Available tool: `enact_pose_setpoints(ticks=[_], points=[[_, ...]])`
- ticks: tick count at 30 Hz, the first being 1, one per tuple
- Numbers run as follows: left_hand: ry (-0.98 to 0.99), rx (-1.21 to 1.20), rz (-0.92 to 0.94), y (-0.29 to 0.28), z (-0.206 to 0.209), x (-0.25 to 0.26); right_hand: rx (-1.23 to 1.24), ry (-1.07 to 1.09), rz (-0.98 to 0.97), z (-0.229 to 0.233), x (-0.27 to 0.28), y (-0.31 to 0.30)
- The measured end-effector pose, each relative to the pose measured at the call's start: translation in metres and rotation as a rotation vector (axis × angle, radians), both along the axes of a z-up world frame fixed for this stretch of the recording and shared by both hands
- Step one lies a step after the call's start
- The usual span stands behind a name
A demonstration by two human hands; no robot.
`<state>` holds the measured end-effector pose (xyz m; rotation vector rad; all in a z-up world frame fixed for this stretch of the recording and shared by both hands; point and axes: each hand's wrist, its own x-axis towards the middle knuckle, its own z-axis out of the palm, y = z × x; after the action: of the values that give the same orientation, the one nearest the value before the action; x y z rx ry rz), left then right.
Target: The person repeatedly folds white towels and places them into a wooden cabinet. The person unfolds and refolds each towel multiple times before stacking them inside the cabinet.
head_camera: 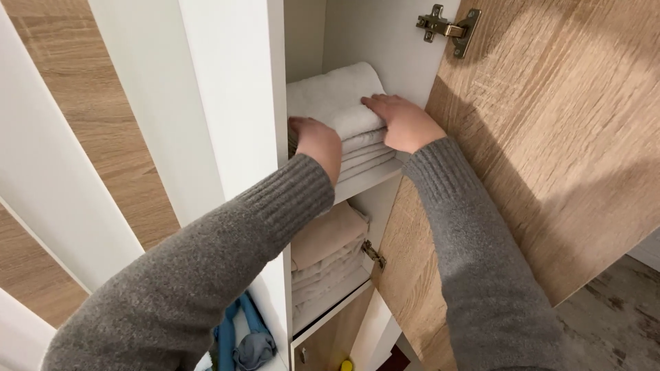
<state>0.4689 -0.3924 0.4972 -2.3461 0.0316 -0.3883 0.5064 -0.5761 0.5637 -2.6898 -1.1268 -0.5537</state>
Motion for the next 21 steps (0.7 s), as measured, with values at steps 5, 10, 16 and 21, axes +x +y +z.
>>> enact_pose_setpoints(ticks=[5,10,16,21], points=[[-0.222,-0.386,0.401,-0.025,0.047,-0.041,0.227,0.334,-0.062,0.045,-0.053,0.009],[-0.100,-0.533,0.037,-0.022,0.058,0.000,0.246,0.355,-0.057,0.062,-0.008,0.040],[0.271,-0.440,0.189,-0.016,0.058,-0.011,0.071,0.321,-0.025,0.007,0.069,0.042],[-0.265,-0.320,-0.231,-0.009,-0.010,-0.040,0.151,0.087,0.123,-0.028,0.126,0.028]])
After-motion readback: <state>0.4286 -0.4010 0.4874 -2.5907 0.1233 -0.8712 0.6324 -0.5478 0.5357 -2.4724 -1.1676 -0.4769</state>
